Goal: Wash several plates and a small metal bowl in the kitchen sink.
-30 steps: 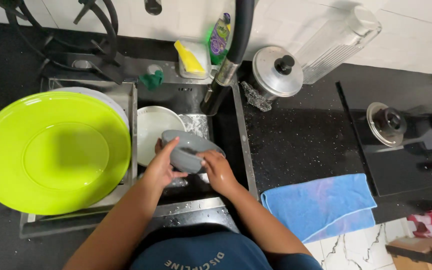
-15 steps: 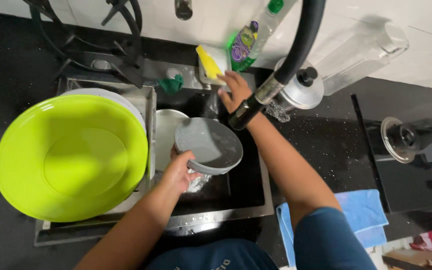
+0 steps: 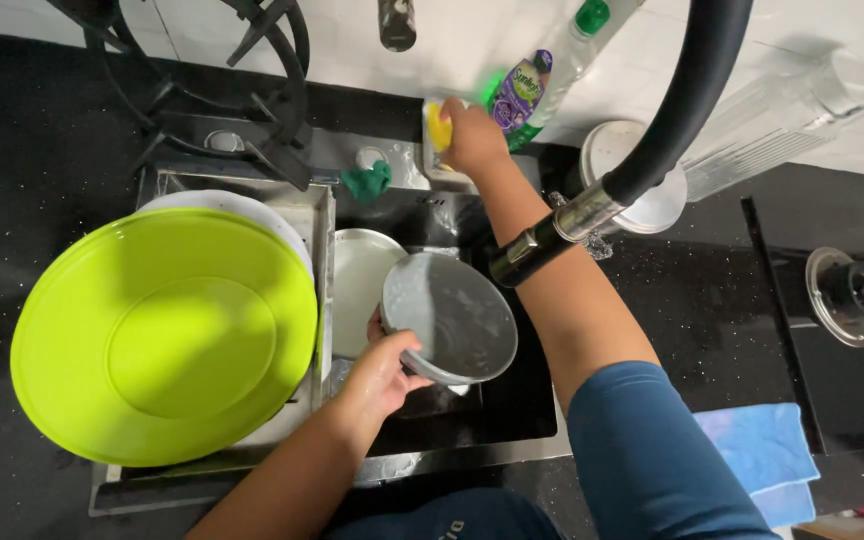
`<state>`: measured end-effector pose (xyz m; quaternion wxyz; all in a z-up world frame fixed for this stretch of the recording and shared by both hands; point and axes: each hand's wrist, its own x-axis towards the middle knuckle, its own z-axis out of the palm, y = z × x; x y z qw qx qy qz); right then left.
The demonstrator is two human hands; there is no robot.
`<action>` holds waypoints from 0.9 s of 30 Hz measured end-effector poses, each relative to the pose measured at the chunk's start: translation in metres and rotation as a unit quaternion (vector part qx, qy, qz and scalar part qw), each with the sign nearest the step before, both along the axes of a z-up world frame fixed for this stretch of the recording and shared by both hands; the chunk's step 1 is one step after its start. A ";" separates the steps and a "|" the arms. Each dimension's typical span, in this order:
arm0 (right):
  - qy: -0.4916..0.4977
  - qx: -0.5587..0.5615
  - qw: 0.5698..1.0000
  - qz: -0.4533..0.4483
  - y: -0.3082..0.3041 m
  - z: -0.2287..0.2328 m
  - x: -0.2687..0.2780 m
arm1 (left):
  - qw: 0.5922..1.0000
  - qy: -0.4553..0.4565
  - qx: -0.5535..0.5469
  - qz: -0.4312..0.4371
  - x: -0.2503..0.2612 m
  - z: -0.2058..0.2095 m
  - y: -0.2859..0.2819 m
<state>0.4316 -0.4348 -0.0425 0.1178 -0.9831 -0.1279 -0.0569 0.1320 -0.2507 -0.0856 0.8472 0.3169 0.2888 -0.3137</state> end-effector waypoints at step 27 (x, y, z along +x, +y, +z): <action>0.047 0.186 0.954 0.229 0.019 -0.032 -0.314 | 0.944 -0.273 0.024 0.185 0.004 -0.015 0.015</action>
